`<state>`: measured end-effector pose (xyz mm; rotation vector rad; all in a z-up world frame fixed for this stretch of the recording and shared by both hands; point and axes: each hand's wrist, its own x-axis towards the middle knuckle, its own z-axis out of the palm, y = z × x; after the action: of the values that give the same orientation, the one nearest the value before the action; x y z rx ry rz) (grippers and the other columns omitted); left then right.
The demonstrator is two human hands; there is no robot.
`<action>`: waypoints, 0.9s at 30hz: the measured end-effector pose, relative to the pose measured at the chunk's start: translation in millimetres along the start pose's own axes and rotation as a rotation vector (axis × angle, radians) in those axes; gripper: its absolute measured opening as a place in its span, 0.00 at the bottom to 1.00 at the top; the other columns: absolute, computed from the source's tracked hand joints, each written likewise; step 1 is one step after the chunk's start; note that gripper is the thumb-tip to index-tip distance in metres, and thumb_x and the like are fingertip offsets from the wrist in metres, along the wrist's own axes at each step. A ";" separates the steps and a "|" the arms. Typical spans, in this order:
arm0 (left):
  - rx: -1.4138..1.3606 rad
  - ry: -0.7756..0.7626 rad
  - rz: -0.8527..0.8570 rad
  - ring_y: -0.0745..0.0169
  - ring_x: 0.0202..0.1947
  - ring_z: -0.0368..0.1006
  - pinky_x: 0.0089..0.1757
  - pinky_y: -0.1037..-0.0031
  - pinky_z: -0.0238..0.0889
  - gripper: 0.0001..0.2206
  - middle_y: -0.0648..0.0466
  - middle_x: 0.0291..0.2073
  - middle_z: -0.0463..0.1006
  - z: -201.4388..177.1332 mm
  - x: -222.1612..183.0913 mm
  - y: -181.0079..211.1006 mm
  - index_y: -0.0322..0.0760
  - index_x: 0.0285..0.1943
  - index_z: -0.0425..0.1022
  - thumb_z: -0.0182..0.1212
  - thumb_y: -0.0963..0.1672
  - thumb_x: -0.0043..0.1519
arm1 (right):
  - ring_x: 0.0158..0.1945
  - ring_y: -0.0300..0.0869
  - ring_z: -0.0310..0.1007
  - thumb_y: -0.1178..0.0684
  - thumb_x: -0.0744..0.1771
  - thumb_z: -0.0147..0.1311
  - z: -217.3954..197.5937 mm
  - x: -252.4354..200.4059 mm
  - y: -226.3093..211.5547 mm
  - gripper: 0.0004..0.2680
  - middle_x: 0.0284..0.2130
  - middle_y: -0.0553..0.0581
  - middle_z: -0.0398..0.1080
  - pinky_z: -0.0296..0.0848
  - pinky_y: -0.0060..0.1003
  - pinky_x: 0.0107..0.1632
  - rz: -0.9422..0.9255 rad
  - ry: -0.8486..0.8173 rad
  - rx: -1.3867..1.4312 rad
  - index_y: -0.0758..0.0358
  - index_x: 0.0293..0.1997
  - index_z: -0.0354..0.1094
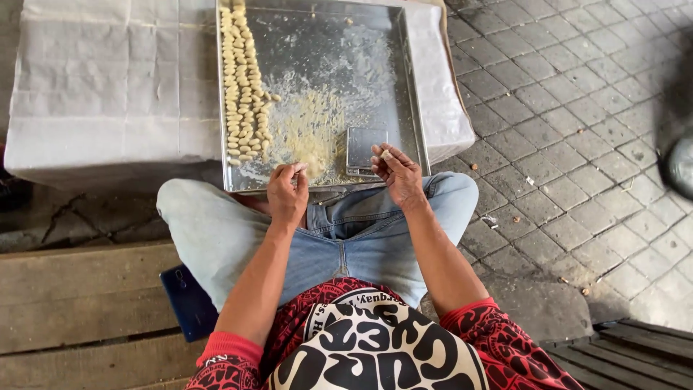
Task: The person is shaping small pieces of dough into balls and weighing each one on a digital scale before placing it in a tray.
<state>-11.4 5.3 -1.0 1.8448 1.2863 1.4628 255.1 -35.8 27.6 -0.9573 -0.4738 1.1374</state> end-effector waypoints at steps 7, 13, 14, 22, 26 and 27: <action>-0.016 0.017 0.025 0.50 0.37 0.79 0.39 0.67 0.75 0.06 0.52 0.36 0.79 3.8 -0.9 -8.9 0.42 0.43 0.83 0.66 0.39 0.60 | 0.38 0.48 0.83 0.67 0.64 0.64 -19.5 15.6 14.6 0.08 0.39 0.65 0.79 0.86 0.37 0.44 -0.031 0.031 -0.031 0.66 0.45 0.75; -0.012 0.042 0.012 0.50 0.37 0.80 0.40 0.68 0.75 0.05 0.52 0.35 0.80 6.1 0.1 -9.0 0.43 0.42 0.84 0.66 0.40 0.59 | 0.39 0.48 0.83 0.65 0.65 0.62 -13.6 11.1 9.5 0.08 0.40 0.64 0.79 0.86 0.38 0.43 -0.028 0.028 -0.070 0.66 0.49 0.75; -0.010 0.041 0.007 0.51 0.36 0.79 0.40 0.68 0.74 0.05 0.52 0.35 0.80 8.4 -0.4 -12.0 0.43 0.42 0.84 0.66 0.40 0.59 | 0.39 0.48 0.83 0.65 0.66 0.61 -11.1 9.1 7.1 0.09 0.40 0.64 0.79 0.86 0.39 0.44 -0.009 0.008 -0.071 0.67 0.50 0.74; 0.008 0.035 0.005 0.49 0.34 0.79 0.40 0.66 0.74 0.04 0.51 0.34 0.80 9.8 -2.0 -12.5 0.43 0.41 0.83 0.66 0.41 0.59 | 0.42 0.53 0.83 0.69 0.64 0.62 -24.4 17.2 18.9 0.11 0.40 0.66 0.79 0.86 0.43 0.48 -0.014 0.002 -0.063 0.71 0.51 0.74; 0.035 0.001 0.023 0.50 0.35 0.78 0.39 0.66 0.75 0.05 0.52 0.34 0.80 7.1 -2.5 -9.5 0.42 0.42 0.83 0.65 0.41 0.59 | 0.44 0.54 0.83 0.67 0.65 0.61 -4.7 0.9 8.0 0.09 0.40 0.66 0.79 0.86 0.44 0.46 0.020 -0.034 -0.104 0.70 0.49 0.75; 0.051 -0.024 0.047 0.50 0.36 0.78 0.39 0.66 0.75 0.05 0.51 0.34 0.79 5.1 -1.1 -7.8 0.41 0.42 0.82 0.65 0.41 0.59 | 0.43 0.53 0.83 0.66 0.65 0.61 1.6 -3.2 4.9 0.08 0.39 0.65 0.79 0.87 0.42 0.44 0.039 -0.051 -0.134 0.70 0.48 0.75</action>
<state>-9.7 8.9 -9.5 1.9322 1.2879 1.4400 250.0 -37.6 24.8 -1.0593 -0.5801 1.1784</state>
